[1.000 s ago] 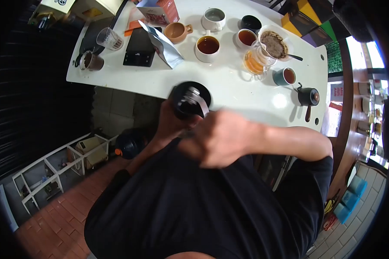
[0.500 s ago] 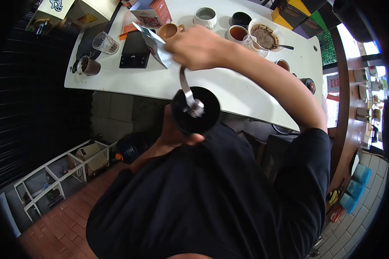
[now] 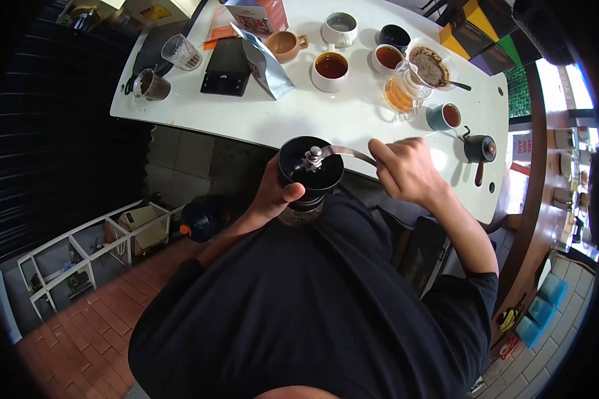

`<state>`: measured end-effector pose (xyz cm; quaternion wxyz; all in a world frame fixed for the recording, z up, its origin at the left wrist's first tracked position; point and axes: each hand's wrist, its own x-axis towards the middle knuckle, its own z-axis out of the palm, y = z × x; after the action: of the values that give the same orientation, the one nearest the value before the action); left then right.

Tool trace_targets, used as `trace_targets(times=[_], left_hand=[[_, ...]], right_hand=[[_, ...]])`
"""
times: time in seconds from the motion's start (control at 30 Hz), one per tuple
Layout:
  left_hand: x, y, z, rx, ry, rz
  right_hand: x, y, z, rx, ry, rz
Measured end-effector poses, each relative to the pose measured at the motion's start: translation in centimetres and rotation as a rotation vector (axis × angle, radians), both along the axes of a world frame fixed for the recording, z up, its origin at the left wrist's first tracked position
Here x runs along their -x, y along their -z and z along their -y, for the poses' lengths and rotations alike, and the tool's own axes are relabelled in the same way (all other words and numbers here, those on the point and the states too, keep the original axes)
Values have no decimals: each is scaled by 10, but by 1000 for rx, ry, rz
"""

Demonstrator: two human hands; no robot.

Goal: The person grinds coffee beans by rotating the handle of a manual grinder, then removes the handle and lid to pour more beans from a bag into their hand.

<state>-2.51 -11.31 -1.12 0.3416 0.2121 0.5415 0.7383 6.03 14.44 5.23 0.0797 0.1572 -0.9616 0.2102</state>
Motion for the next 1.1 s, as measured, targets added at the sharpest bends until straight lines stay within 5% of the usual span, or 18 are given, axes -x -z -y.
trace_targets(times=[0.3, 0.37, 0.5, 0.53, 0.63, 0.8, 0.93, 1.1], left_hand=[[1, -3, -12, 152, 147, -38], [-7, -3, -15, 168, 131, -30], [-10, -6, -9, 395, 343, -414], [-12, -17, -17, 245, 241, -468], [-13, -9, -6, 282, 212, -506], [-16, 19, 17, 20, -53, 105], [-27, 15, 12, -3, -220, -127], [-5, 22, 13, 214, -116, -121]], right_hand=[[-13, -41, 69, 11, -368, -132], [21, -37, 97, 66, -402, -389], [103, -54, 104, -102, -436, -219], [119, -42, 91, -62, -491, -237], [130, -11, 60, -23, -250, -91], [103, 57, 14, 5, -72, -17], [52, 36, 9, -15, 11, 98], [-13, 2, 35, 16, -127, 89]])
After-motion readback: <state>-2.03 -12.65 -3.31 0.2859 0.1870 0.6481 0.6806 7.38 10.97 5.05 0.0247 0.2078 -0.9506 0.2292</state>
